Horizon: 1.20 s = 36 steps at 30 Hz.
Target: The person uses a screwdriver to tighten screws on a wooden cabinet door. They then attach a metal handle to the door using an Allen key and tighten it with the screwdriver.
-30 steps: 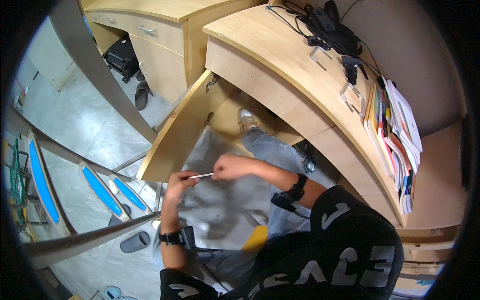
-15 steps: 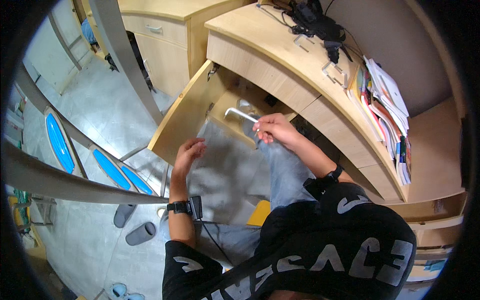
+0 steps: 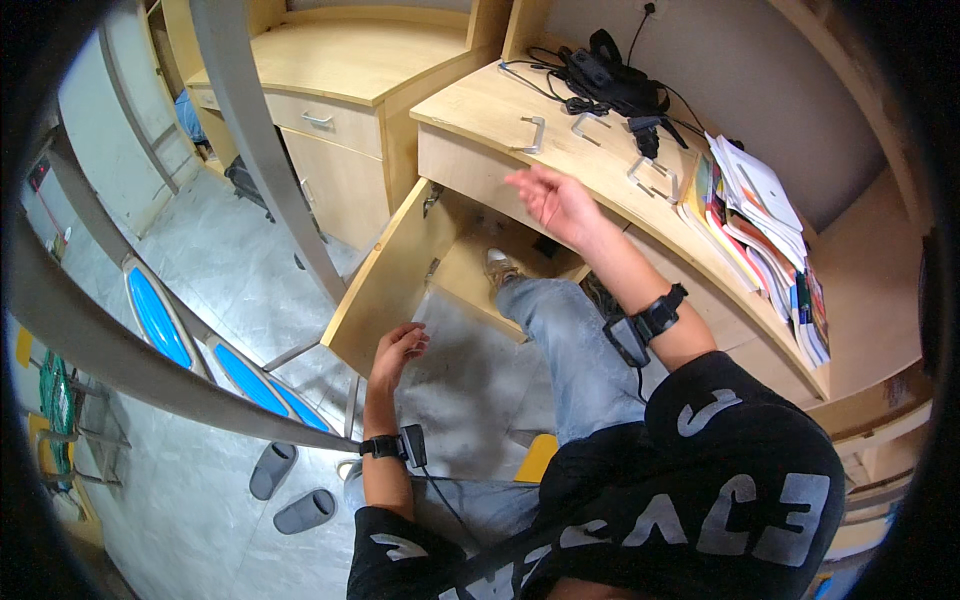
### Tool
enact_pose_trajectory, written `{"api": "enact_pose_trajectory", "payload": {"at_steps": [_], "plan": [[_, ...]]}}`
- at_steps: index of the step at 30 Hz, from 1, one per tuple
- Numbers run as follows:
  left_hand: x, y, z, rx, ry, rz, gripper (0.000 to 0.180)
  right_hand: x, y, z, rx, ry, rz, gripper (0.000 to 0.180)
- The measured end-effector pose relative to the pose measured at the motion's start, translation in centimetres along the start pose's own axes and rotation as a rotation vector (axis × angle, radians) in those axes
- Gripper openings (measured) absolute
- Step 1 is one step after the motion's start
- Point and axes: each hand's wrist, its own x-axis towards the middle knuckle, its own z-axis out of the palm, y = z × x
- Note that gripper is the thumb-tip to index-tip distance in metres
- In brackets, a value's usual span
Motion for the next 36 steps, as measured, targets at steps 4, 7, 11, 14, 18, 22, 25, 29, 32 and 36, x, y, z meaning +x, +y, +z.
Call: {"api": "enact_pose_trajectory", "payload": {"at_steps": [4,7,11,14,18,22,25,29,32,36], "plan": [[-0.4,-0.3,0.2,-0.032,0.015,-0.005,0.036,-4.7,2.1,-1.0,-0.261,-0.044,0.139,0.024],[-0.4,-0.8,0.4,-0.044,0.032,-0.019,0.034,-9.2,-0.1,-2.1,-0.475,-0.119,0.173,0.023],[0.0,-1.6,0.6,-0.083,0.003,-0.043,0.034,-16.6,-6.2,-4.1,-0.676,-0.041,0.094,0.020],[0.3,-2.4,0.8,-0.091,-0.024,-0.032,0.035,-22.5,-11.0,-5.9,-0.882,0.146,-0.074,0.018],[0.5,-3.3,0.9,-0.062,-0.039,-0.103,0.034,-30.6,-17.9,-10.0,-0.892,0.555,-0.448,0.016],[0.4,-3.8,1.1,-0.054,-0.031,-0.100,0.031,-36.6,-24.6,-17.4,-0.930,1.147,-0.678,0.021],[0.4,-3.6,1.2,-0.086,-0.073,-0.082,0.025,-38.4,-26.3,-24.5,-1.680,1.498,-0.485,0.033],[0.7,-3.7,0.5,-0.088,-0.177,0.069,0.022,-35.6,-25.8,-31.9,-1.998,1.153,-0.105,0.049],[0.4,-4.3,-0.4,-0.060,0.042,0.051,0.024,-34.2,-26.6,-34.3,-2.075,1.113,-0.174,0.064],[-0.3,-3.9,-2.1,-0.108,0.178,0.040,0.023,-34.1,-28.8,-34.6,-1.582,1.303,0.166,0.043]]}}
